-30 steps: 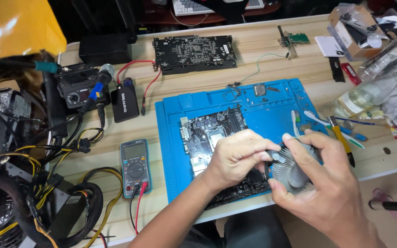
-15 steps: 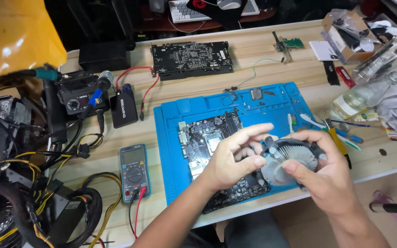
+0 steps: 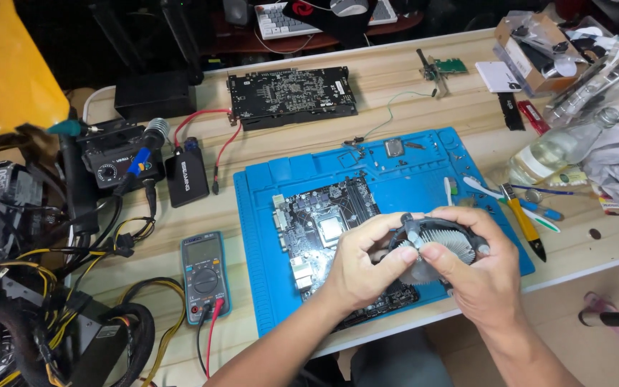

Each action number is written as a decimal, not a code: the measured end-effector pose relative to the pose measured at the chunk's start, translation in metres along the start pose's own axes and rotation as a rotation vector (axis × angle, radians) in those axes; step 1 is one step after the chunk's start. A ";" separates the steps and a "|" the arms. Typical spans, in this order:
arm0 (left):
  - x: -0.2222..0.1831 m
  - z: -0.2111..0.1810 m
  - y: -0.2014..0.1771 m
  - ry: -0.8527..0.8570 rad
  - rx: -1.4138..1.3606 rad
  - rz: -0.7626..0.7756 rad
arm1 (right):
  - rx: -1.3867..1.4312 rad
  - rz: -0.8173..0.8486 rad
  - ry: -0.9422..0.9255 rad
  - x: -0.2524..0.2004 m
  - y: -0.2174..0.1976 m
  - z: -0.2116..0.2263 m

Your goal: Assembling a CPU cooling fan by snapping the fan unit onto the metal heatsink and then positioning it on the motherboard.

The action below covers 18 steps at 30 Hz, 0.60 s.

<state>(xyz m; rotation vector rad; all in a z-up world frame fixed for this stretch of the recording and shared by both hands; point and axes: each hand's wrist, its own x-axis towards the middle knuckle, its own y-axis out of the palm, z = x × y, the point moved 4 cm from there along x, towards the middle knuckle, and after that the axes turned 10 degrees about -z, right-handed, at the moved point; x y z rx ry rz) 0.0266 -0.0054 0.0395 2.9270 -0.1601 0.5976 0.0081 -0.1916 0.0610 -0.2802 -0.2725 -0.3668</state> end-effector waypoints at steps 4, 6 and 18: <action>0.000 0.005 -0.002 0.026 0.015 -0.012 | -0.003 0.000 -0.015 0.000 0.004 0.003; 0.001 0.008 -0.002 0.050 0.022 -0.017 | -0.084 -0.006 -0.008 0.001 0.004 0.003; 0.003 0.064 -0.003 -0.307 -0.313 0.034 | 0.166 -0.009 0.193 0.018 -0.001 -0.028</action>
